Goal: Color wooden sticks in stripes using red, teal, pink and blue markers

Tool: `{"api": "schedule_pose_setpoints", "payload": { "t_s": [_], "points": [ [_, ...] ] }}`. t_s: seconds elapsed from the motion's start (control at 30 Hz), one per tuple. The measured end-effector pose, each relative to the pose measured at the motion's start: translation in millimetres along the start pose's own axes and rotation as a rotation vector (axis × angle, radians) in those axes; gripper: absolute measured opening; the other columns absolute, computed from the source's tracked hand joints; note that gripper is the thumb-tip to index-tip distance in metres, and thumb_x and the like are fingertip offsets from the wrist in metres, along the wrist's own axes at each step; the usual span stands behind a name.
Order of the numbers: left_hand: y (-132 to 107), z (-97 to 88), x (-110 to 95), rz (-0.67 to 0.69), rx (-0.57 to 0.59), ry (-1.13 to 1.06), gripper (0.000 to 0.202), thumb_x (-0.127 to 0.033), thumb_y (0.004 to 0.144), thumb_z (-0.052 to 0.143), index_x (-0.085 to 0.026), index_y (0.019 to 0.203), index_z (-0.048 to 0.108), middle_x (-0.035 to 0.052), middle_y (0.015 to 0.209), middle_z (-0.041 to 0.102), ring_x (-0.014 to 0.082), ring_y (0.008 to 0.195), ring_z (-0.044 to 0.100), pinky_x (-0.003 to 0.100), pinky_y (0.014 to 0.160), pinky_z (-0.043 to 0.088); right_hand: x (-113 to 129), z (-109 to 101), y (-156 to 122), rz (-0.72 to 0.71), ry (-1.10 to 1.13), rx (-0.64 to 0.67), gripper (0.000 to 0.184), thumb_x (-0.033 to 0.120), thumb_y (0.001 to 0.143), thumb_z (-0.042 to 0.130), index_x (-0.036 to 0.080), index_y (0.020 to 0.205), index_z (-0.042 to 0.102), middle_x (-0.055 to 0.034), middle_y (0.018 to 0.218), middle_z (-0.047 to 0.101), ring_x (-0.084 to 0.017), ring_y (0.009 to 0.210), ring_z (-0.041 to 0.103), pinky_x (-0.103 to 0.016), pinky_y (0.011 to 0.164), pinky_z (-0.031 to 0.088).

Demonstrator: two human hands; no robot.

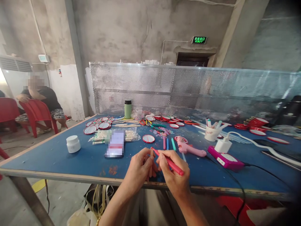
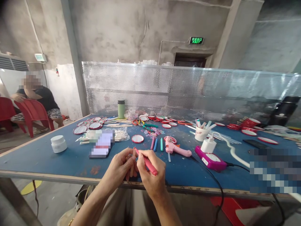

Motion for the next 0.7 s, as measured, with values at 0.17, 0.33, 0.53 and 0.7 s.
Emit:
{"api": "schedule_pose_setpoints", "payload": {
  "t_s": [0.17,0.33,0.53,0.7],
  "points": [
    [-1.3,0.2,0.0,-0.003,0.013,-0.002,0.024,-0.041,0.092,0.048,-0.018,0.090,0.052,-0.0021,0.055,0.061,0.0091,0.040,0.050,0.016,0.037,0.037,0.9,-0.1,0.4,-0.004,0.002,0.002,0.013,0.020,0.095,0.055,0.018,0.090,0.066,-0.0005,0.072,0.070,-0.011,0.059,0.067,-0.020,0.059,0.053],
    [-2.0,0.0,0.2,0.002,0.009,-0.009,0.024,-0.041,0.092,0.047,-0.018,0.090,0.052,-0.0014,0.057,0.062,0.0094,0.041,0.052,0.016,0.036,0.037,0.5,0.2,1.5,-0.005,-0.013,-0.001,0.013,0.020,0.094,0.055,0.018,0.091,0.067,-0.0012,0.073,0.071,-0.012,0.060,0.068,-0.020,0.058,0.053],
    [0.4,0.3,1.1,0.014,0.011,0.003,0.024,-0.040,0.092,0.046,-0.017,0.090,0.053,-0.0020,0.054,0.060,0.0085,0.039,0.049,0.016,0.037,0.037,2.9,-0.3,2.4,-0.030,-0.027,-0.004,0.013,0.020,0.094,0.054,0.019,0.090,0.067,-0.0015,0.073,0.072,-0.013,0.060,0.069,-0.020,0.056,0.054],
    [1.5,0.4,2.0,0.008,0.011,-0.017,0.023,-0.040,0.091,0.047,-0.018,0.089,0.052,-0.0028,0.052,0.059,0.0093,0.039,0.049,0.017,0.036,0.037,4.5,-0.2,3.2,-0.059,-0.026,0.003,0.013,0.018,0.094,0.054,0.019,0.090,0.067,-0.0013,0.072,0.071,-0.012,0.059,0.068,-0.021,0.059,0.055]
  ]
}}
Point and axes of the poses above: each hand's wrist, its own y-axis towards the middle knuckle, its own z-axis out of the palm, x = y × z, the point moved 1 cm from there along y, towards the middle knuckle
